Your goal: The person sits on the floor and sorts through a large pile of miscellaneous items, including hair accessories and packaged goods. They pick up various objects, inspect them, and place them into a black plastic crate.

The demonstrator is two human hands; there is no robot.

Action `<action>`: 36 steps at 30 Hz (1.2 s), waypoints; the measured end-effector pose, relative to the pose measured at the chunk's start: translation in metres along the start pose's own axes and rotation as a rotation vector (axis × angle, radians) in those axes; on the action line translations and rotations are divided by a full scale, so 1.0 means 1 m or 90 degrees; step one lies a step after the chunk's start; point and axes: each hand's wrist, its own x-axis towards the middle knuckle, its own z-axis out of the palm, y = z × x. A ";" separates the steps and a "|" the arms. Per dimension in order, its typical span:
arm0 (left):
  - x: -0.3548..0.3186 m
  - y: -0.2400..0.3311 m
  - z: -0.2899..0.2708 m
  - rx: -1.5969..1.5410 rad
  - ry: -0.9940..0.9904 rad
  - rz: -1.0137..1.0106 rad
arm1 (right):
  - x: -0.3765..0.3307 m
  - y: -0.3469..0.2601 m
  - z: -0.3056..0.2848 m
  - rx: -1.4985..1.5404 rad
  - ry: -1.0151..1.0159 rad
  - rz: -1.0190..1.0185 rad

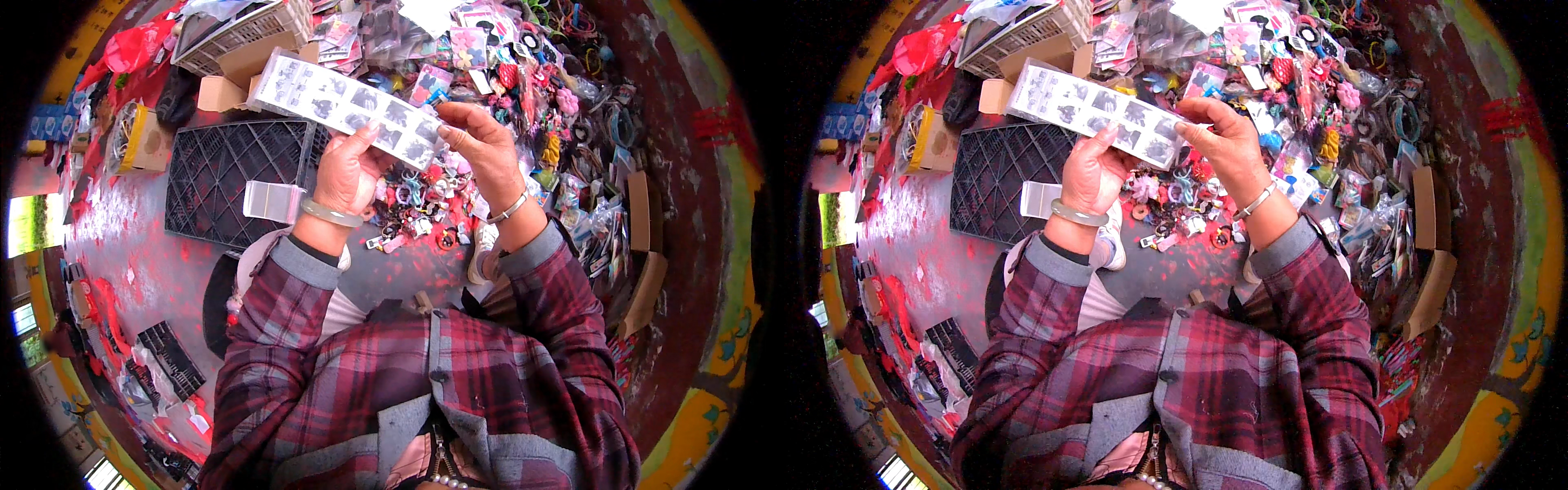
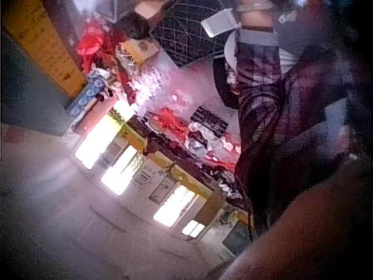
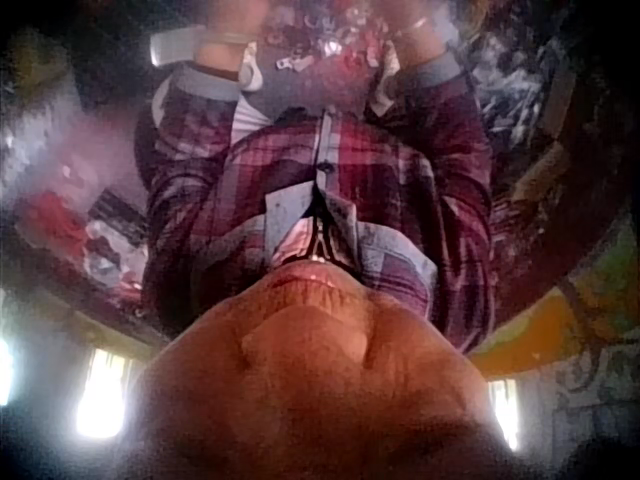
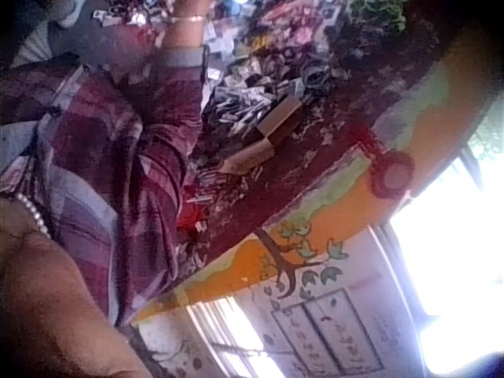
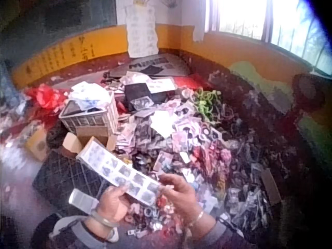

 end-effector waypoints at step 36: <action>0.008 0.004 -0.005 0.031 0.136 -0.056 | -0.008 -0.024 0.012 -0.445 -0.125 -0.392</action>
